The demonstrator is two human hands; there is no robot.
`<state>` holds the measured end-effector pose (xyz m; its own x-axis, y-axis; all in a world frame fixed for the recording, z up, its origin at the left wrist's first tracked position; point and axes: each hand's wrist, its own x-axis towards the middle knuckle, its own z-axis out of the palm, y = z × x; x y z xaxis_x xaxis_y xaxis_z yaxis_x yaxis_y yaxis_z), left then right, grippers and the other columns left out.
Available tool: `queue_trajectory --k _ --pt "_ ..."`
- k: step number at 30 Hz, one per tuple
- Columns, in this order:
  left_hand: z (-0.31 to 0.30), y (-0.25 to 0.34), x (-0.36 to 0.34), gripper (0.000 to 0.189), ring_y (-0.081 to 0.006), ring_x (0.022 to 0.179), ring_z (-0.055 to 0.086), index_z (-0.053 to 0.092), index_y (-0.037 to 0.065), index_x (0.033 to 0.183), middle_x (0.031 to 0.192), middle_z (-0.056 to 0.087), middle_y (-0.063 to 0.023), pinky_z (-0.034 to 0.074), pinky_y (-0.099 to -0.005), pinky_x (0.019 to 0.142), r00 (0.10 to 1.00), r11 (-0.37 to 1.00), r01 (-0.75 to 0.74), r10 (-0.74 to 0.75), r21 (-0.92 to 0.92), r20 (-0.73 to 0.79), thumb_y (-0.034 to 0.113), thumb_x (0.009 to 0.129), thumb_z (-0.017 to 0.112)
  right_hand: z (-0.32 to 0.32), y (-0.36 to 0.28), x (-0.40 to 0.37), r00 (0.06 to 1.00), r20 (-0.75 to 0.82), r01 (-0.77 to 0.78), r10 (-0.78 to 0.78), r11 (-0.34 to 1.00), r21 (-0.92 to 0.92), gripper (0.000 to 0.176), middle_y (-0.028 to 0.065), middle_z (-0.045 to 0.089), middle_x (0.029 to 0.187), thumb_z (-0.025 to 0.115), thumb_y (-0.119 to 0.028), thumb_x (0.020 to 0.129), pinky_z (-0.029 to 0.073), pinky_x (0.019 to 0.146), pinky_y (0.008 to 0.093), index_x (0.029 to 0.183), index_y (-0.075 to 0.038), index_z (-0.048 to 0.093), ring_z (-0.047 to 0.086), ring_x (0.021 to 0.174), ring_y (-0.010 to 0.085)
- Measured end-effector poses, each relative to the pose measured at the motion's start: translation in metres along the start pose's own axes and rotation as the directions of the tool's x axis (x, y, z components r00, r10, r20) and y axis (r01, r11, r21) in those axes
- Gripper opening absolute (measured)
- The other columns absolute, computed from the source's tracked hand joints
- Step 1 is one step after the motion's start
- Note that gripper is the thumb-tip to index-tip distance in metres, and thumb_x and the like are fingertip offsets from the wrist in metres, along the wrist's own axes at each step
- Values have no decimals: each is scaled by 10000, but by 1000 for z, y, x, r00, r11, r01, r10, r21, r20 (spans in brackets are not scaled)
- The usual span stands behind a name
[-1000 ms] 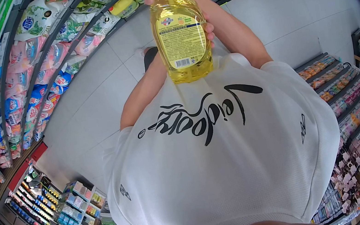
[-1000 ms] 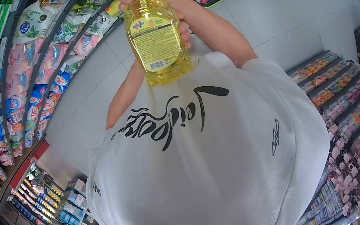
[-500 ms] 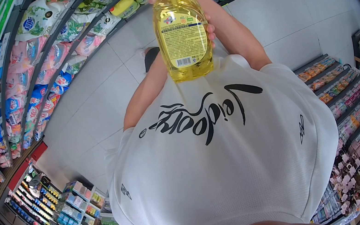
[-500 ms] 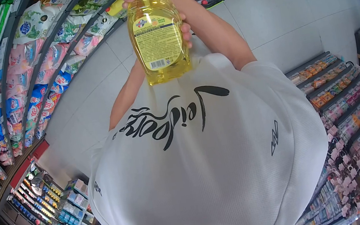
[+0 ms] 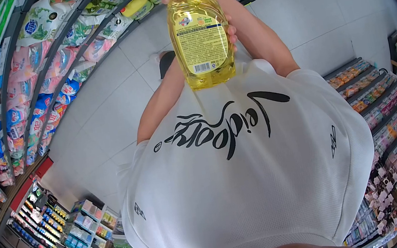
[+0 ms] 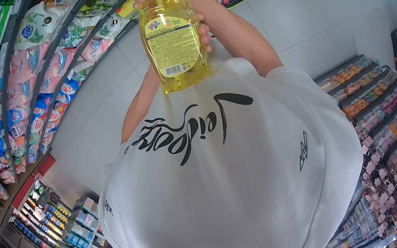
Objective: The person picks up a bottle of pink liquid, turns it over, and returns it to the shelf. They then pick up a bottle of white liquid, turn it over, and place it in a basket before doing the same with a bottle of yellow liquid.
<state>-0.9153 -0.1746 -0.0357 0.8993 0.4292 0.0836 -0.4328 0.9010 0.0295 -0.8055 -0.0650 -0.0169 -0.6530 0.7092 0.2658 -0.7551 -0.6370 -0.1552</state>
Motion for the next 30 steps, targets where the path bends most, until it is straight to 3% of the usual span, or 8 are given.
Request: queue_trajectory --k 16,18,19,21,30 --pt "4 3 -1 795 -330 1043 523 404 -43 1331 1098 495 -193 471 -464 941 1000 1000 -12 13 -22 28 509 812 640 4 2 5 1000 -21 -17 17 1000 10 90 44 512 656 542 -133 812 519 784 431 747 -91 497 569 701 246" --pt "5 5 1 563 -335 1122 529 426 6 1306 1155 517 -191 469 -470 988 992 998 34 -26 -60 124 364 903 587 4 1 4 999 -38 -14 14 1000 10 91 44 514 655 541 -133 811 517 783 429 744 -88 500 566 692 244" --pt "4 5 1 563 -335 1122 529 426 6 1306 1155 517 -191 469 -470 988 992 998 34 -27 -60 124 364 903 587 5 1 4 999 -38 -13 14 1000 10 91 44 514 655 541 -133 811 517 783 429 744 -88 500 566 692 244" --pt "2 3 -1 748 -324 1036 525 417 -34 1325 1088 505 -184 480 -459 926 1000 1000 1 -1 -14 -3 484 831 634 5 0 3 999 -50 -14 14 1000 3 90 44 515 654 547 -133 804 514 768 420 741 -88 502 560 679 240" --pt "2 3 -2 750 -320 1031 528 418 -33 1328 1090 508 -184 480 -456 925 1000 1000 -11 11 -10 9 491 834 630 2 -1 6 999 -29 -32 32 999 3 86 51 515 654 556 -130 788 492 743 404 732 -92 504 540 657 230"
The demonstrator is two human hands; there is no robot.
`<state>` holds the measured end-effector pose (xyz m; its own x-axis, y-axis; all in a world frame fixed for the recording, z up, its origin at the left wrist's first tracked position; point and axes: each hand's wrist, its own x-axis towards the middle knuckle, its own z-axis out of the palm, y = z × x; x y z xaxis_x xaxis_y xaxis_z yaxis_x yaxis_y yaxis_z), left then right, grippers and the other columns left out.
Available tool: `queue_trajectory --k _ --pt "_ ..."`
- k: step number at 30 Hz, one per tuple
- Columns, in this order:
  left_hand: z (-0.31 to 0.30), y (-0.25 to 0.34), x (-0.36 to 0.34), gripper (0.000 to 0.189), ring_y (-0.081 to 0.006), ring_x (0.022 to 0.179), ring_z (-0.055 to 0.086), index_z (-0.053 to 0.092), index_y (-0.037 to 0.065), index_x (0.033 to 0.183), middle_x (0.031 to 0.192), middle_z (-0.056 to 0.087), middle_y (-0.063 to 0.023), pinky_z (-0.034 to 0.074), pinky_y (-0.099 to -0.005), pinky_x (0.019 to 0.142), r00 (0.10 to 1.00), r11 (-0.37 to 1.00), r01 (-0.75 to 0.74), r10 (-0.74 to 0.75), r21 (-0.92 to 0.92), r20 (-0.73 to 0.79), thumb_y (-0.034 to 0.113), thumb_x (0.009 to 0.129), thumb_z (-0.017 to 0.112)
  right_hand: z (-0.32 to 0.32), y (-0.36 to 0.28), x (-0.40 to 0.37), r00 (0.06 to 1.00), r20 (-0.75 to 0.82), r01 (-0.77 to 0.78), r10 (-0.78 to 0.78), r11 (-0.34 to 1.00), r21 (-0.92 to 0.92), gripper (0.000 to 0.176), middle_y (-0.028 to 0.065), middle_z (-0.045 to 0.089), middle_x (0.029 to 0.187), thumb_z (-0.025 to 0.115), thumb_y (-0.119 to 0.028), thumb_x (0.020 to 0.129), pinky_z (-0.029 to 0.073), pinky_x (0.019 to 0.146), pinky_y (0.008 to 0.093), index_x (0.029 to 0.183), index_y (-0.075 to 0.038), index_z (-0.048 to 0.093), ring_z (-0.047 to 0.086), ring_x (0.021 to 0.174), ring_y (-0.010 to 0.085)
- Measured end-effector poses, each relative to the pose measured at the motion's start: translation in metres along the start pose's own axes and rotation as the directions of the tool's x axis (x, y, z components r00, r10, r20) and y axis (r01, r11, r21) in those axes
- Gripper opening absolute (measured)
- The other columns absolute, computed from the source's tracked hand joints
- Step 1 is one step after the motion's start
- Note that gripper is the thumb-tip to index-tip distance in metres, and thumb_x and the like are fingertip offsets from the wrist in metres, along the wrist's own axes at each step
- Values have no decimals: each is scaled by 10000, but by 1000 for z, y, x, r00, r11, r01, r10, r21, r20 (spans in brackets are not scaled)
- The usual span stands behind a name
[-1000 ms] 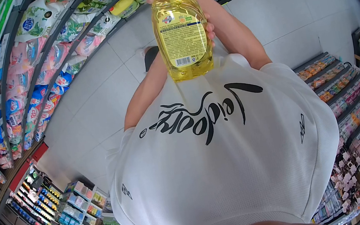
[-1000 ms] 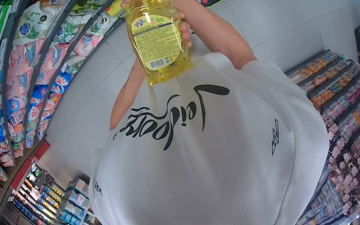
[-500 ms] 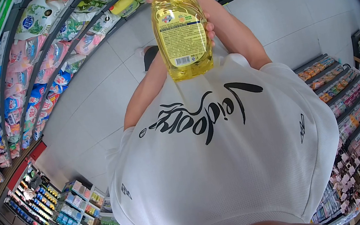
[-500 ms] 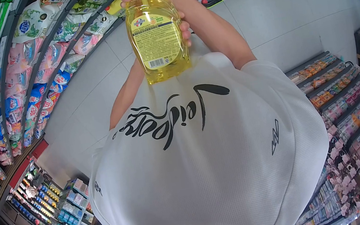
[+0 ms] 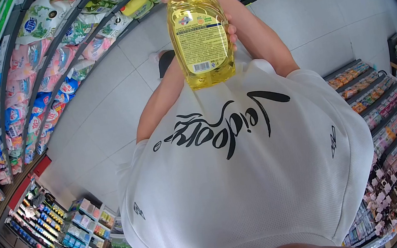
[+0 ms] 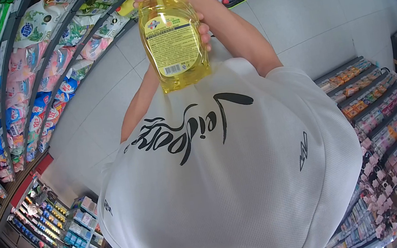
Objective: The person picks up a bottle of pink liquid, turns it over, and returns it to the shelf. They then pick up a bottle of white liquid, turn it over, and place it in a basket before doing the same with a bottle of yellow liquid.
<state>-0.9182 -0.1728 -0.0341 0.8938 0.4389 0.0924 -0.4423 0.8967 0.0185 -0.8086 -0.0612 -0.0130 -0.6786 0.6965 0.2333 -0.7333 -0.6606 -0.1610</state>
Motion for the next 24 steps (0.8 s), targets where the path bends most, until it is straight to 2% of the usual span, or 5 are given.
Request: queue_trajectory --k 9,16,18,24 --pt "3 1 2 761 -327 1046 529 409 -42 1338 1113 504 -195 474 -454 936 1000 1000 3 -2 -20 27 496 842 618 -6 -1 0 999 33 -11 9 999 44 43 61 540 682 534 -131 811 479 807 450 795 -92 528 567 714 261" --pt "-2 0 4 794 -328 1051 529 390 -43 1352 1119 501 -199 473 -455 942 999 1000 11 -10 -17 31 504 829 631 -8 -3 -3 1000 30 0 -1 1000 27 44 60 545 690 532 -136 816 483 806 450 807 -94 531 574 722 260" --pt "4 4 4 601 -332 1111 526 421 15 1309 1156 510 -187 474 -462 984 993 998 50 -45 -46 111 383 878 622 -8 -2 -1 1000 5 6 -6 1000 -2 42 55 540 684 530 -139 815 485 804 449 808 -98 526 576 722 256" --pt "-2 4 4 579 -331 1103 532 427 20 1308 1158 514 -186 471 -469 983 993 997 57 -51 -48 104 369 886 614 -8 0 -2 1000 -14 -10 10 999 30 42 48 538 676 530 -142 814 486 800 443 797 -104 522 574 716 250"
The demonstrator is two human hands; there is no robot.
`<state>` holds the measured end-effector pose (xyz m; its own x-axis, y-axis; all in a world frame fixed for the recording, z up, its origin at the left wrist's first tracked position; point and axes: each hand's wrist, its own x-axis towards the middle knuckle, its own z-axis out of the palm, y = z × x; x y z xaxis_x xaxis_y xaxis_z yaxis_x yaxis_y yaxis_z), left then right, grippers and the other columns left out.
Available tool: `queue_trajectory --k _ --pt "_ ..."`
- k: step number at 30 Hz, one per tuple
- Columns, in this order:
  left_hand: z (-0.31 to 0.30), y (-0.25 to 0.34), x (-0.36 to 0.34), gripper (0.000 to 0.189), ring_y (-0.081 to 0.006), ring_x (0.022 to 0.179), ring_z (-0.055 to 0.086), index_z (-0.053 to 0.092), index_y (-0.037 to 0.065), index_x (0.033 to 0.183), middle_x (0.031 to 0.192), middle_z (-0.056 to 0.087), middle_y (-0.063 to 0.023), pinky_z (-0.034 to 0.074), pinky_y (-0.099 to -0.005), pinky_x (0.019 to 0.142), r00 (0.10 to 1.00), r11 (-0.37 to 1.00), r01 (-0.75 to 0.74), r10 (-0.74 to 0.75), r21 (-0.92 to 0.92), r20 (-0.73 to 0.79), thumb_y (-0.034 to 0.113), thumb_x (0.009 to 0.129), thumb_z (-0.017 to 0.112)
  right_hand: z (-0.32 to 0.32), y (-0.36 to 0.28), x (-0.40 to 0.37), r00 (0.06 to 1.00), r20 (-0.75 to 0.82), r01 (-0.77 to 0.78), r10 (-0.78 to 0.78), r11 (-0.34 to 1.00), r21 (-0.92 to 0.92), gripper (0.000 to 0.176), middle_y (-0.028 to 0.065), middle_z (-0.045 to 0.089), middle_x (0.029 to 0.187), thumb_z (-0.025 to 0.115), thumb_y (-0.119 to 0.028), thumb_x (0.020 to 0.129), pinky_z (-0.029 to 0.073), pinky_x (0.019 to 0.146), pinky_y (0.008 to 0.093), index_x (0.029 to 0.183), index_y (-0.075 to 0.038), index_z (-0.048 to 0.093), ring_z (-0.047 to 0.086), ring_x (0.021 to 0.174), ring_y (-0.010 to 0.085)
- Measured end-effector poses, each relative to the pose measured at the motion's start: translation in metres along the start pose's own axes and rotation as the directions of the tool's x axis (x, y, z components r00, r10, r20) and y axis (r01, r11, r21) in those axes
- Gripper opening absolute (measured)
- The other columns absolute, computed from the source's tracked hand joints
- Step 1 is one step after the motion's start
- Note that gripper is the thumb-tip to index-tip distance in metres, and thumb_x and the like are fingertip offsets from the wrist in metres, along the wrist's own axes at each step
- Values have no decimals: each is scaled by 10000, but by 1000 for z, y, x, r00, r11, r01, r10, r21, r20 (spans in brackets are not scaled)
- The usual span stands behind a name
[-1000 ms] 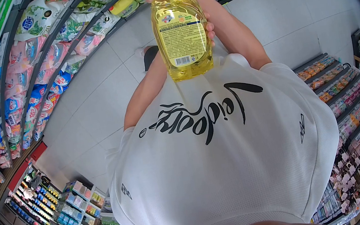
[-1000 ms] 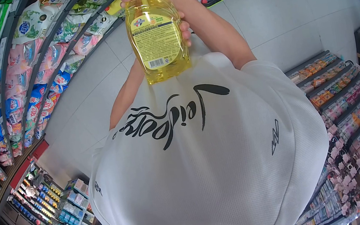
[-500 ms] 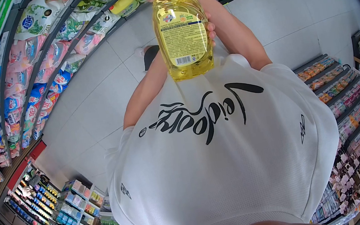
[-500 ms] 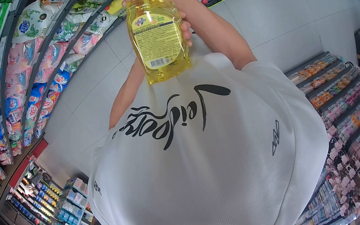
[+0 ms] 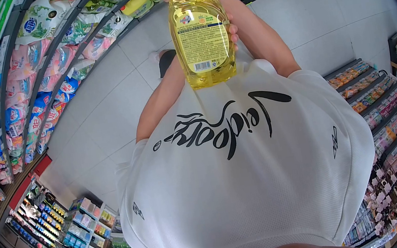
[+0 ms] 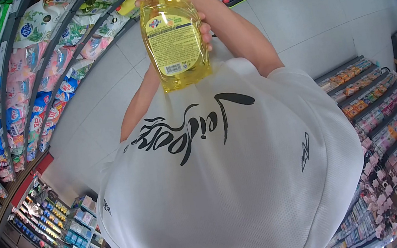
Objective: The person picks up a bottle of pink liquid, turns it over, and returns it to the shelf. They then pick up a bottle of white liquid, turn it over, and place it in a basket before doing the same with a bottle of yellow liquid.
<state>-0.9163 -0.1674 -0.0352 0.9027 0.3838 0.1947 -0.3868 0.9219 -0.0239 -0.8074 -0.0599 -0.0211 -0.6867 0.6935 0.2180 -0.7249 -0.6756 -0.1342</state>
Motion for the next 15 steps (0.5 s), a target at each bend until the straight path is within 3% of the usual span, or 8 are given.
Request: queue_trajectory --k 7,9,12,15 --pt "0 0 -2 593 -330 1110 531 425 24 1307 1167 513 -184 469 -470 987 1000 1000 0 0 -20 -18 378 876 627 1 -1 2 1000 10 4 -4 1000 -11 56 49 540 673 535 -144 816 482 794 440 777 -104 523 573 710 247" --pt "-2 -2 -4 765 -340 1080 519 389 -36 1358 1135 487 -195 461 -471 978 998 999 -29 27 -34 -57 455 834 652 1 -1 2 1000 12 -1 1 1000 5 59 50 541 675 536 -143 816 481 796 440 775 -103 523 574 711 248" --pt "-3 -2 -3 776 -341 1082 516 384 -35 1362 1136 485 -195 459 -471 983 999 999 -30 29 -28 -45 466 832 650 -2 -2 2 1000 24 -7 6 1000 12 56 53 540 676 535 -142 817 481 796 440 782 -100 523 574 713 249" --pt "5 2 -1 607 -324 1118 536 420 28 1313 1170 515 -176 461 -466 1000 1000 1000 7 -8 -28 -8 373 866 643 2 -1 2 1000 -2 -6 6 1000 22 52 56 541 680 535 -140 815 481 797 435 790 -99 518 575 713 250"
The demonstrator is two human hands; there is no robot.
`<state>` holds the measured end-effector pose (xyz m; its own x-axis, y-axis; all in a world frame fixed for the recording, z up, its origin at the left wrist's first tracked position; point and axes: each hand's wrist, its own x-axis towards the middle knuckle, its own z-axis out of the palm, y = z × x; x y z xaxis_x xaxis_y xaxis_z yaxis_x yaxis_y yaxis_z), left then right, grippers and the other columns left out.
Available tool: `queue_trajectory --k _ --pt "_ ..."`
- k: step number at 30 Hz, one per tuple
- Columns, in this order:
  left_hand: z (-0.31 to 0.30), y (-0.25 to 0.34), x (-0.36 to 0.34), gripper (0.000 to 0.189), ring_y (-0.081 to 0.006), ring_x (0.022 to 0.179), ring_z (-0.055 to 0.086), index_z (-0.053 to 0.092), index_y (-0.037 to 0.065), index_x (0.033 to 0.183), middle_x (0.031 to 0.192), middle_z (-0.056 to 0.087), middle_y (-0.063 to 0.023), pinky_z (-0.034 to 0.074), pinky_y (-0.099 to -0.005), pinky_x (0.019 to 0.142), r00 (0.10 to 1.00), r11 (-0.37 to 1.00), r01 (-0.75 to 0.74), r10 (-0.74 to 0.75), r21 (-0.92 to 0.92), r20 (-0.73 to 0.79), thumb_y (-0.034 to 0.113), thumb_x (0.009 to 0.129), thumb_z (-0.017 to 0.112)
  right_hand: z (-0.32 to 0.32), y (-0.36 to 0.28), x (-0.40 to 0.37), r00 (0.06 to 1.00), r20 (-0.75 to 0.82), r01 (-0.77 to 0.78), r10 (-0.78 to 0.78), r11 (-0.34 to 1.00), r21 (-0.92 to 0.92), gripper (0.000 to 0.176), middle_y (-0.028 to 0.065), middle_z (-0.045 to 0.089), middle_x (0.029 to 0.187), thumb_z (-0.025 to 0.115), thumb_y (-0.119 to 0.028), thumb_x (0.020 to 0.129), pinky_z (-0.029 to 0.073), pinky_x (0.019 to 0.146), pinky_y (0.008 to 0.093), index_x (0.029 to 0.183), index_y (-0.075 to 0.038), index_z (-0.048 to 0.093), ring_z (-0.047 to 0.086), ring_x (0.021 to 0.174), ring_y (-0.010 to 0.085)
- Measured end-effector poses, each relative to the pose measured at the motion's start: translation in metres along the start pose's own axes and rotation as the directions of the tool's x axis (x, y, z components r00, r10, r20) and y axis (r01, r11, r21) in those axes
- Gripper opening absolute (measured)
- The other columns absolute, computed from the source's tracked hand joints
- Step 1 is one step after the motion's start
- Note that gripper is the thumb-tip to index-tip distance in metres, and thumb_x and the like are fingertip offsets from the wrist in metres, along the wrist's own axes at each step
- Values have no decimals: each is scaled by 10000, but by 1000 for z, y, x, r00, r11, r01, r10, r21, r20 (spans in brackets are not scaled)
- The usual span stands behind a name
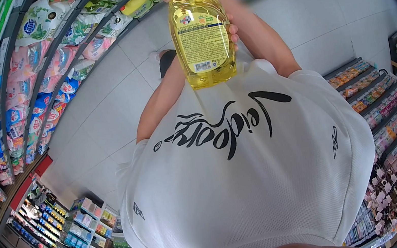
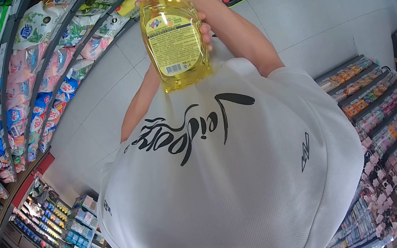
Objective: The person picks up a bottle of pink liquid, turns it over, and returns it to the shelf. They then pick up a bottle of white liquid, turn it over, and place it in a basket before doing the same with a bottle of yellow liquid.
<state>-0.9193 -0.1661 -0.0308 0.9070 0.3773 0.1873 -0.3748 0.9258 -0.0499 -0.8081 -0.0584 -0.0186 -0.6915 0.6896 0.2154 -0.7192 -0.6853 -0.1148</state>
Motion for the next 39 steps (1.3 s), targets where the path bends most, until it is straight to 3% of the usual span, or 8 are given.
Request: queue_trajectory --k 9,22,25,27,29,31,34,39 --pt "-6 -1 2 814 -337 1094 520 369 -42 1369 1150 496 -200 460 -463 981 999 999 -43 43 21 -9 497 824 644 3 -3 0 998 -42 35 -38 998 -55 68 47 513 660 547 -157 791 480 761 413 779 -110 499 550 694 245" --pt "-14 -3 19 752 -326 1064 556 384 -26 1363 1154 525 -200 473 -458 961 998 999 -23 26 39 -57 489 859 597 2 -22 -14 998 55 46 -37 986 -159 131 -4 524 706 514 -233 844 493 789 342 846 -103 507 543 732 168" --pt "-27 6 15 627 -361 1204 513 414 -50 1342 1291 519 -232 443 -466 1004 988 996 -73 79 50 -132 432 942 455 -2 -38 -24 997 -75 16 -30 983 -182 128 80 534 709 541 -156 771 494 818 421 739 -86 438 625 784 288" --pt "-17 12 9 597 -317 1216 512 396 -43 1366 1315 512 -206 431 -430 1020 650 769 -102 532 631 -543 381 950 443 3 -49 -29 982 -144 81 -123 959 -270 118 102 565 698 558 -140 763 499 779 411 745 -66 468 627 736 293" --pt "0 24 -9 565 -272 1185 541 405 -30 1355 1297 532 -165 454 -384 993 765 937 -211 335 277 -550 319 924 514 9 -57 -37 955 -210 137 -208 941 -310 113 108 573 689 561 -129 759 501 760 408 739 -61 473 629 720 298" --pt "-17 35 -19 624 -239 1156 558 413 -9 1338 1282 540 -122 468 -352 967 771 698 103 395 709 -500 236 832 684 16 -69 -39 903 -294 138 -312 861 -489 142 112 567 658 573 -109 703 496 744 394 713 -65 439 590 671 272" --pt "-19 49 10 771 -210 1139 559 430 7 1319 1270 535 -94 464 -336 962 753 515 308 382 800 -536 159 676 827 29 -82 -44 882 -296 103 -366 763 -638 144 123 578 671 592 -63 705 505 727 394 763 -37 462 618 688 270" --pt "-32 92 58 789 -188 1100 565 466 13 1285 1199 558 -75 466 -323 941 854 462 332 223 823 -470 116 613 868 36 -105 -54 839 -235 93 -491 554 -827 228 122 624 819 649 -102 749 492 798 365 912 -19 514 634 852 236"
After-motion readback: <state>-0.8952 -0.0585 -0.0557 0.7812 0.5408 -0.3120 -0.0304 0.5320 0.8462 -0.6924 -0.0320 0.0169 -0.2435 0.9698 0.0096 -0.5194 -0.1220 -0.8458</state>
